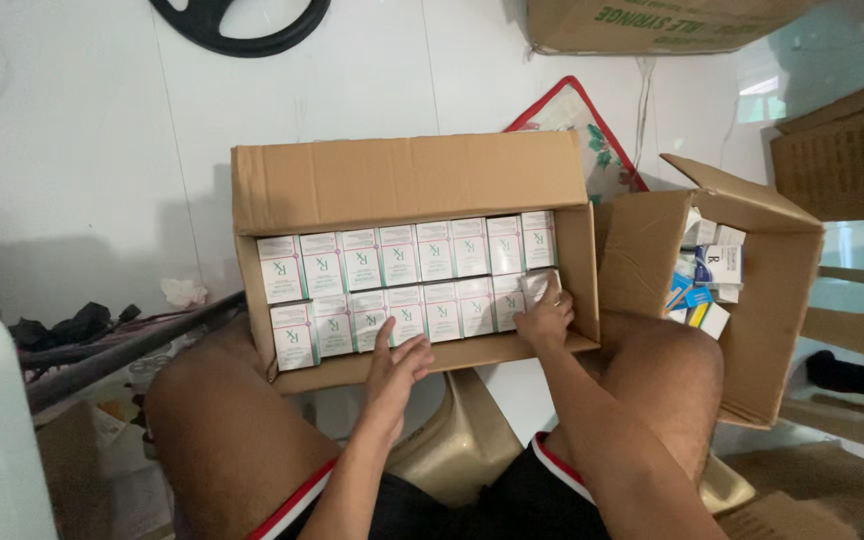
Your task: The person repeatedly picks small white boxes from a large cardboard box, opens them to reveal vials, and places them on a nearby table. The person continues this process throughout the clip.
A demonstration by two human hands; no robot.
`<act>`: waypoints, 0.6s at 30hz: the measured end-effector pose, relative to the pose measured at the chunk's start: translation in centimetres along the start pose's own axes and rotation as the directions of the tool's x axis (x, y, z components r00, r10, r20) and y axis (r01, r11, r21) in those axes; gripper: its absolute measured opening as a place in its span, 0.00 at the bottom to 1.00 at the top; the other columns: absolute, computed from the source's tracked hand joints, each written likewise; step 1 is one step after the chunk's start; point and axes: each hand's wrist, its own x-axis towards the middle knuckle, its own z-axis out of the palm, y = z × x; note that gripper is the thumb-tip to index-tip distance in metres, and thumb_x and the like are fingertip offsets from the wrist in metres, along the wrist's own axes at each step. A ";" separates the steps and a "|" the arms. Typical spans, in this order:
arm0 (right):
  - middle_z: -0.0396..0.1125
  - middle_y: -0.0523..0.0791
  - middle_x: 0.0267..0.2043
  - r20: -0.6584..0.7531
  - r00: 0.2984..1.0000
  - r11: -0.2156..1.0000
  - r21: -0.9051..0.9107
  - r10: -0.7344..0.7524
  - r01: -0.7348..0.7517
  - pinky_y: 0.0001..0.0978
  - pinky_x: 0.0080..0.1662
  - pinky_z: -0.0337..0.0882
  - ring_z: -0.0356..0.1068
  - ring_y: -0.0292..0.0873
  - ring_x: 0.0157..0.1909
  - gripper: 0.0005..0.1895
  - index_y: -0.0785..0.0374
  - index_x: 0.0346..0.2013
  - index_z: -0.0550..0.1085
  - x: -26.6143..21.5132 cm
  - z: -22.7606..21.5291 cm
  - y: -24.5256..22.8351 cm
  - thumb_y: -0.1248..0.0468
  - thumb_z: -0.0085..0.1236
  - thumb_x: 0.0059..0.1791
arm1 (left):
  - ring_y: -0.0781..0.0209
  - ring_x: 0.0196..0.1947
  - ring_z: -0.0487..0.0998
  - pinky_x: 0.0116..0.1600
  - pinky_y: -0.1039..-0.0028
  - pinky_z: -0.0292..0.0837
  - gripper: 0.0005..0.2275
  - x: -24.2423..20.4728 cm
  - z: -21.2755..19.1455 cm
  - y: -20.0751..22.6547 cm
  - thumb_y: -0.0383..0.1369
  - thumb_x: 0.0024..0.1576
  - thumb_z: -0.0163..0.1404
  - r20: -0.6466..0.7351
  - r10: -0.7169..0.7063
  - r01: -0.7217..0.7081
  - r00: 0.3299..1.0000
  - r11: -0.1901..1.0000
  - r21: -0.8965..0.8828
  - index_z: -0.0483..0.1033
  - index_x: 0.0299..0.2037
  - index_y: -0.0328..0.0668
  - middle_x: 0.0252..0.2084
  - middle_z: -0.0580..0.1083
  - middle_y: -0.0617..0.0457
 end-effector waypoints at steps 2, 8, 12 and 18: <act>0.42 0.61 0.73 0.064 0.995 0.993 -0.092 0.082 -0.076 0.52 0.71 0.58 0.46 0.65 0.74 0.61 0.37 0.78 0.35 -0.2 0.1 -0.7 0.61 0.67 0.43 | 0.55 0.57 0.77 0.61 0.66 0.71 0.38 0.3 0.4 0.1 0.40 0.57 0.52 0.011 -0.018 0.018 1.000 0.999 0.038 0.43 0.76 0.49 0.64 0.71 0.41; 0.43 0.65 0.70 0.214 0.962 0.967 -0.150 -0.172 0.207 0.47 0.68 0.62 0.57 0.68 0.66 0.61 0.43 0.77 0.36 -2.5 -1.2 -2.5 0.64 0.66 0.41 | 0.55 0.55 0.77 0.59 0.67 0.70 0.34 0.2 0.9 -0.5 0.42 0.57 0.53 0.059 0.003 -0.009 0.998 0.996 0.093 0.52 0.74 0.47 0.64 0.72 0.43; 0.50 0.58 0.69 0.021 0.891 0.890 0.049 -0.454 0.453 0.46 0.65 0.66 0.62 0.64 0.65 0.51 0.49 0.72 0.50 -7.3 -2.9 -5.0 0.67 0.67 0.39 | 0.56 0.56 0.77 0.60 0.65 0.71 0.32 -0.8 -0.1 -0.8 0.40 0.56 0.56 0.049 0.139 -0.145 0.989 0.978 0.152 0.59 0.71 0.46 0.65 0.70 0.44; 0.53 0.54 0.65 -0.208 0.552 0.458 0.369 -0.807 0.809 0.40 0.48 0.74 0.63 0.52 0.60 0.43 0.64 0.60 0.56 -19.3 -6.3 -8.5 0.65 0.71 0.38 | 0.58 0.60 0.72 0.60 0.63 0.72 0.31 -3.1 -0.1 -0.2 0.36 0.59 0.56 0.142 0.360 -0.343 0.922 0.930 -0.129 0.55 0.72 0.50 0.64 0.68 0.48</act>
